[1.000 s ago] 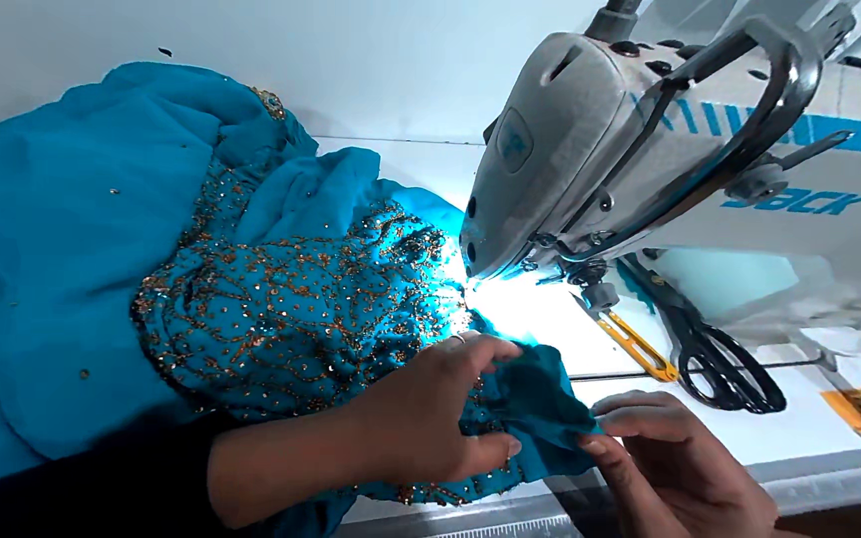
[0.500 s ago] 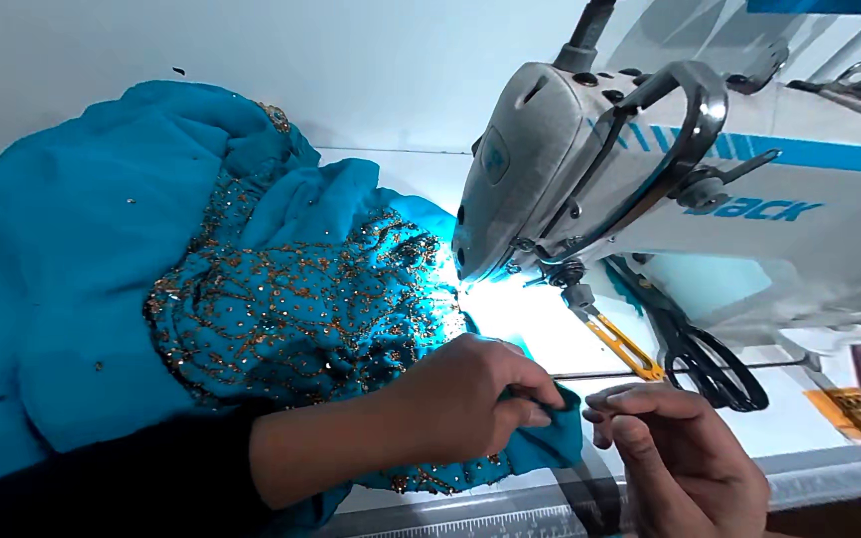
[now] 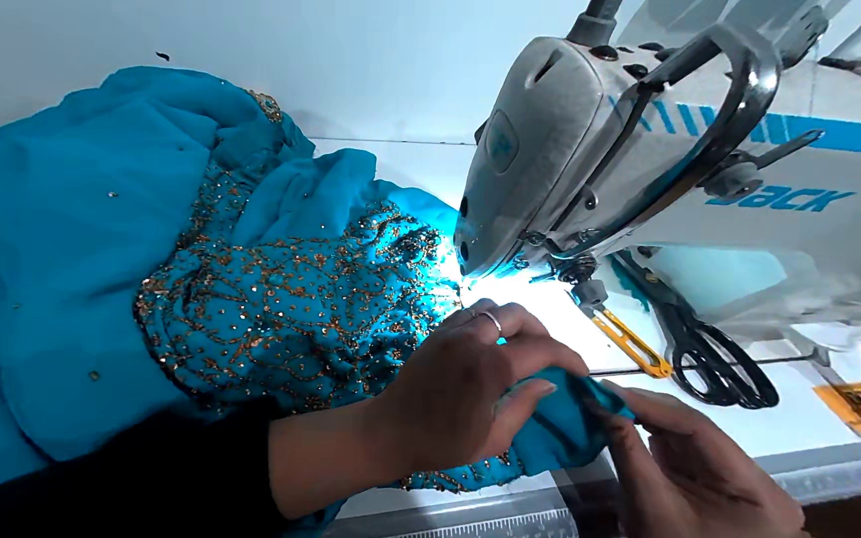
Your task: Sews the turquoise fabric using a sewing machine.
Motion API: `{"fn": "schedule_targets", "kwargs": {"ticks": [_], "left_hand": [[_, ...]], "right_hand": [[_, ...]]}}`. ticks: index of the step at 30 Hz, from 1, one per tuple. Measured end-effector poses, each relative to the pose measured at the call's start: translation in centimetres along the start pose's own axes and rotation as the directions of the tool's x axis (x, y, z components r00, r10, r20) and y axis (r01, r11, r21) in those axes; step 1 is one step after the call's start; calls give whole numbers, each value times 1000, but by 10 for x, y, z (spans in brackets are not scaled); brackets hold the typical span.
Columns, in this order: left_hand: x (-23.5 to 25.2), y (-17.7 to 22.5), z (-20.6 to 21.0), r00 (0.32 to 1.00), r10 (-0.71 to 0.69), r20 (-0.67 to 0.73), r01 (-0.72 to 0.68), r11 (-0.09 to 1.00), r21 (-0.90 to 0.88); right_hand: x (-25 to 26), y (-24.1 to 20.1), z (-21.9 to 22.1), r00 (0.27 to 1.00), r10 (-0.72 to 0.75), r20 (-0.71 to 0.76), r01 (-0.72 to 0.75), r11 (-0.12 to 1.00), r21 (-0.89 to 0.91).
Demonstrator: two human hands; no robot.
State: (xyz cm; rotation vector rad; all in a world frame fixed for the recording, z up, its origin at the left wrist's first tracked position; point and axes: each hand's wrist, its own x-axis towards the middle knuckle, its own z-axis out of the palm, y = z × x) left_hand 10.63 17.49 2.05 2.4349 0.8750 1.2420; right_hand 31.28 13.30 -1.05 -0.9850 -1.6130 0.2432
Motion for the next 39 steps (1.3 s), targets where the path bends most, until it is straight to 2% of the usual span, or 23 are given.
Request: {"fn": "schedule_targets", "kwargs": {"ticks": [2, 3, 6, 8, 12, 17, 18, 20, 22, 23, 26, 29, 34, 39], "left_hand": [[0, 4, -3, 999, 39, -14, -40, 999, -29], [-1, 4, -3, 997, 73, 25, -71, 996, -55], [-7, 3, 2, 958, 152, 243, -148, 988, -34], [-12, 1, 7, 934, 131, 331, -148, 989, 27], [-15, 0, 10, 917, 48, 395, -71, 996, 46], [-7, 8, 0, 811, -182, 556, 220, 975, -3], [-6, 7, -1, 803, -193, 565, 246, 969, -18], [-7, 4, -1, 829, -184, 527, 247, 968, -50], [-6, 0, -5, 861, -179, 476, 226, 973, -44], [-3, 0, -11, 856, -205, 474, 243, 970, -21], [4, 0, -25, 866, -315, 389, 268, 948, 170], [3, -9, -32, 912, -281, 299, 155, 910, 384], [6, -9, -30, 863, -328, 384, 138, 885, 445], [-1, -20, -24, 912, -221, 345, 43, 889, 456]], "right_hand": [[1, 0, 1, 998, 30, -61, -27, 999, 40], [2, 0, 2, 996, 44, -78, -39, 997, 69], [4, -4, 6, 993, 79, -88, -68, 989, 131], [4, -6, 9, 993, 85, -77, -72, 985, 159], [-6, -3, 8, 1000, -23, 13, 22, 997, 76], [-22, 2, 7, 955, -236, 181, 262, 956, -132], [-25, 3, 7, 940, -265, 213, 301, 940, -162], [-30, 6, 6, 915, -302, 267, 361, 908, -212], [-32, 6, 4, 905, -304, 299, 382, 889, -251], [-33, 6, 3, 902, -294, 317, 380, 888, -257], [-35, 4, 0, 893, -282, 350, 379, 890, -252], [-36, -1, -2, 886, -259, 384, 370, 894, -251], [-38, -4, -9, 858, -250, 449, 383, 893, -234], [-42, -7, -13, 858, -194, 476, 342, 907, -246]]}}
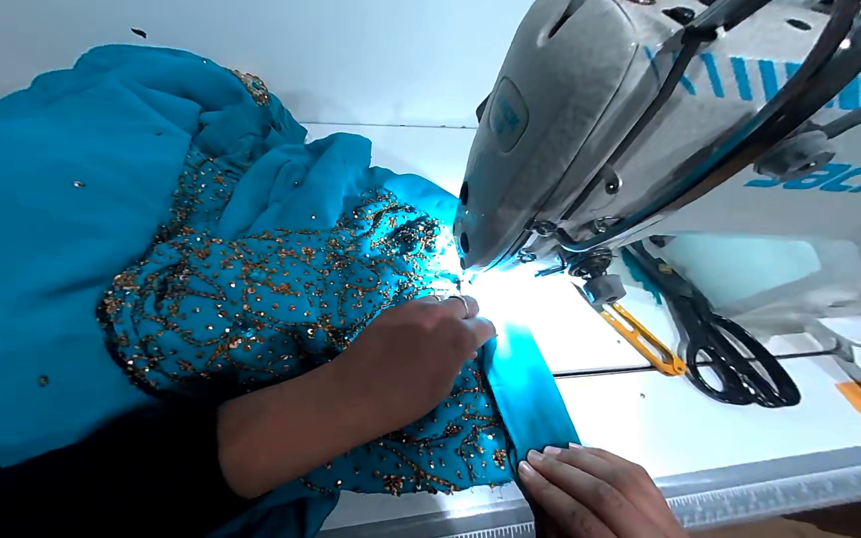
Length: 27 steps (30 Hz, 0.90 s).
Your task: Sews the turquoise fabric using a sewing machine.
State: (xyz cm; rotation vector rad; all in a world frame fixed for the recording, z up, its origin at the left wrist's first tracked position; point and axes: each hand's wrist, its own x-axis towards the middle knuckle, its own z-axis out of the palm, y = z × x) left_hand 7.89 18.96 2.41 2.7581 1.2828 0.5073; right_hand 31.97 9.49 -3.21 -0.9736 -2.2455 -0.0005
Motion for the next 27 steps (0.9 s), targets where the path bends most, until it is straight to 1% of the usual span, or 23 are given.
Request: {"fn": "schedule_targets", "kwargs": {"ticks": [4, 6, 9, 11, 13, 15, 19, 27], "left_hand": [[1, -5, 4, 997, 8, -75, -10, 1000, -25], [3, -6, 9, 993, 19, -114, -22, 1000, -20], [4, -8, 15, 983, 64, -170, -59, 998, 34], [4, -8, 17, 980, 89, -180, -81, 995, 53], [4, -8, 17, 978, 109, -179, -98, 993, 69], [4, -9, 18, 976, 127, -177, -115, 991, 72], [5, -10, 17, 973, 126, -192, -119, 992, 51], [8, -11, 20, 965, 141, -223, -133, 990, 49]], "right_hand": [[9, -5, -7, 993, 120, -2, -118, 983, 137], [22, -7, -11, 978, 201, -60, -185, 962, 201], [47, -3, -10, 934, 328, -143, -291, 929, 229], [60, 2, -3, 906, 412, -99, -381, 894, 237], [68, 3, 5, 883, 468, -25, -452, 864, 220], [72, -1, 12, 870, 492, 29, -489, 856, 168], [72, -8, 20, 861, 509, 10, -509, 859, 63], [75, -6, 22, 851, 525, 0, -525, 851, 24]]}}
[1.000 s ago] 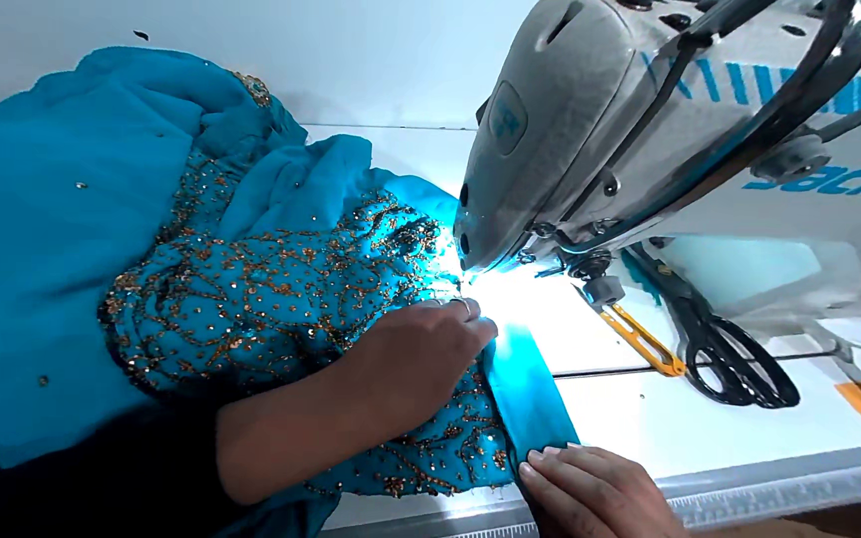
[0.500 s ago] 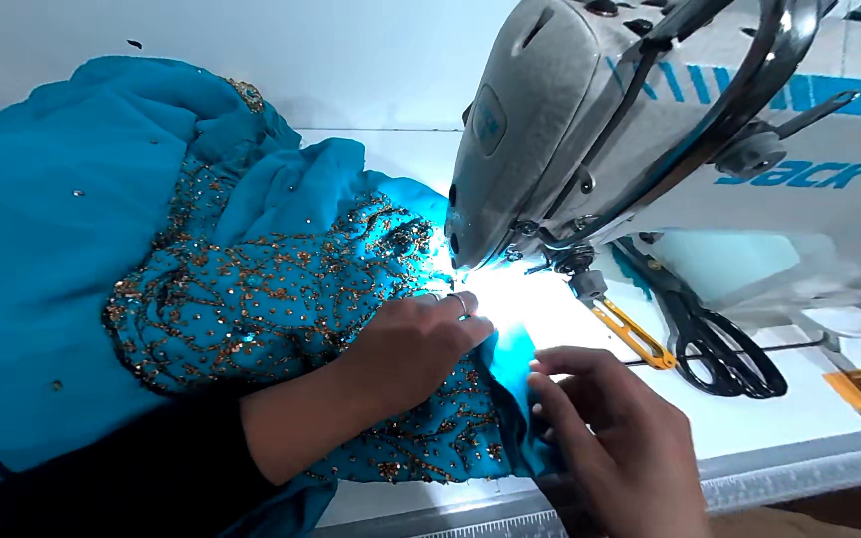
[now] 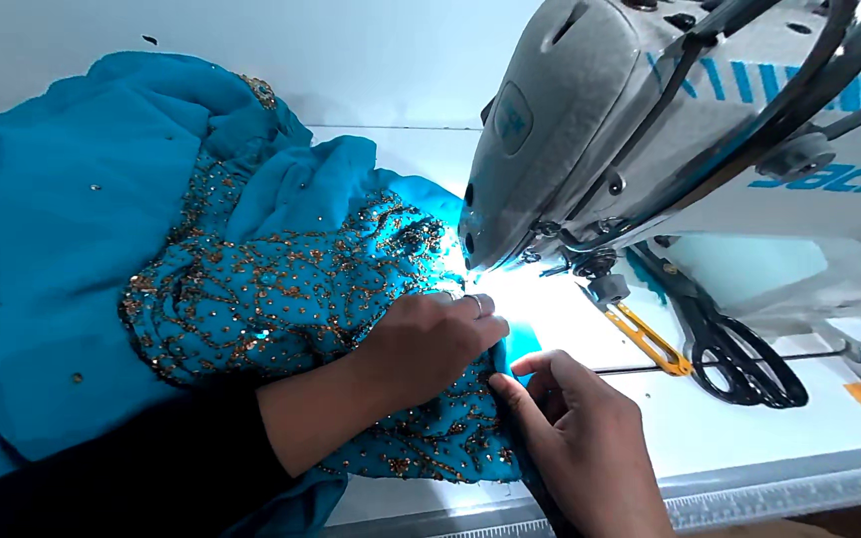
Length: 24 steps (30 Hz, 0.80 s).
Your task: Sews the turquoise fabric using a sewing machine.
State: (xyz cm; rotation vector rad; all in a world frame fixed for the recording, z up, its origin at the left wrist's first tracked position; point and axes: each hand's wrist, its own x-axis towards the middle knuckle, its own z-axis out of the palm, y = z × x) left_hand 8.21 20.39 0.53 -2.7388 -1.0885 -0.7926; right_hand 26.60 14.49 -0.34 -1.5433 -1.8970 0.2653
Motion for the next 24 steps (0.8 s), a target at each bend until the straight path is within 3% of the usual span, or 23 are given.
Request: {"fn": "schedule_targets", "kwargs": {"ticks": [12, 18, 24], "left_hand": [[1, -2, 0, 998, 68, -2, -68, 997, 36], [0, -1, 3, 996, 36, -80, -34, 999, 27], [-1, 0, -1, 999, -25, -33, 26, 999, 23]], "right_hand": [[-3, -3, 1, 995, 8, -97, -5, 1000, 25], [-8, -18, 3, 968, -170, -187, 130, 969, -209], [-14, -17, 11, 974, -190, -124, 150, 950, -275]]}}
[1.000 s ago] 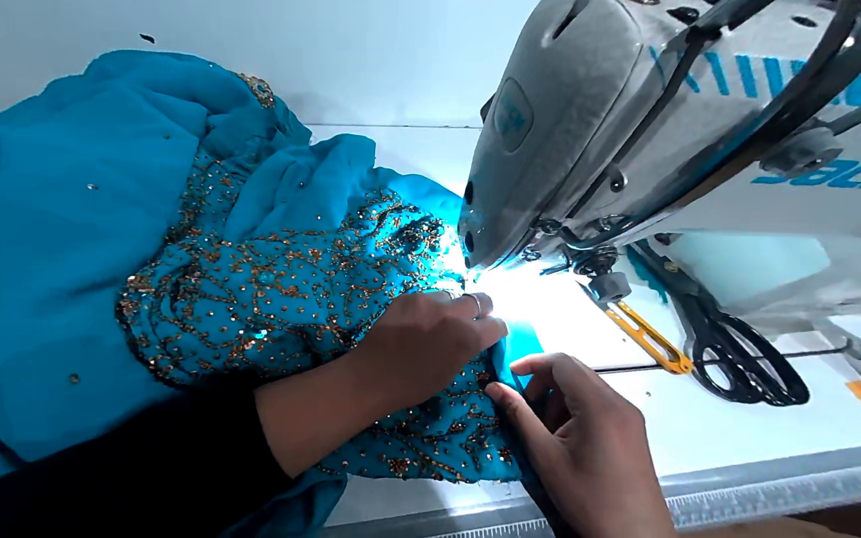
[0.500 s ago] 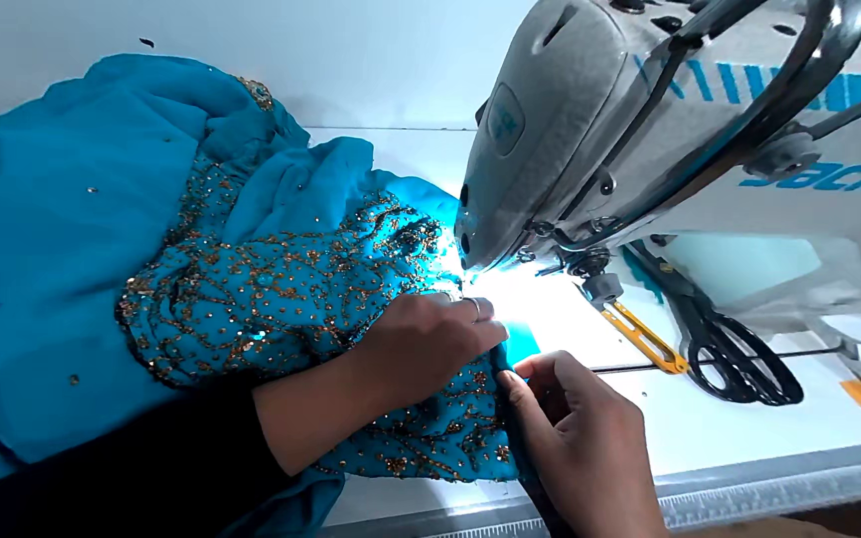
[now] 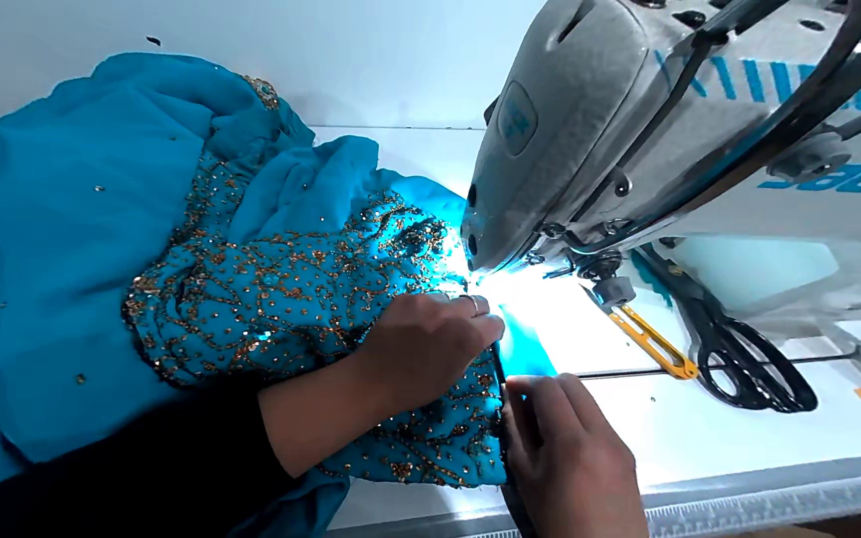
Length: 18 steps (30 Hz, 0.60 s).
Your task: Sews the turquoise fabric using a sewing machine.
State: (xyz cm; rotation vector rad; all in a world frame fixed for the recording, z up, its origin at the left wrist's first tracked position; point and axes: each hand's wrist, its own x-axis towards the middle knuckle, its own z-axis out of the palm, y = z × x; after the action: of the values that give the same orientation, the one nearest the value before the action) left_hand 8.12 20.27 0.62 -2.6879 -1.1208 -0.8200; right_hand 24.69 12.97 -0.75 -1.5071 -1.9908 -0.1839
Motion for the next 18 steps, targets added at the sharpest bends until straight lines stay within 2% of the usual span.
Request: {"fn": "schedule_targets", "kwargs": {"ticks": [5, 11, 13, 15, 16, 18], "left_hand": [[-10, 13, -15, 983, -5, 183, -15, 994, 104], [-25, 29, -19, 965, 14, 260, -23, 999, 32], [-28, 27, -14, 960, 24, 280, -33, 999, 26], [-29, 24, -14, 958, 43, 285, -52, 998, 23], [-29, 23, -15, 957, 47, 287, -54, 998, 19], [-30, 22, -14, 960, 43, 277, -51, 998, 22]], "right_hand": [[-1, 6, -1, 999, 8, 44, -10, 999, 46], [-3, 4, 0, 998, -9, 56, 8, 1000, 17], [-3, 6, -7, 992, -6, 124, -6, 995, 95], [4, 20, -23, 974, -17, 225, -46, 961, 271], [10, 31, -31, 973, -36, 230, -45, 940, 338], [24, 58, -37, 983, -124, 133, 73, 940, 334]]}}
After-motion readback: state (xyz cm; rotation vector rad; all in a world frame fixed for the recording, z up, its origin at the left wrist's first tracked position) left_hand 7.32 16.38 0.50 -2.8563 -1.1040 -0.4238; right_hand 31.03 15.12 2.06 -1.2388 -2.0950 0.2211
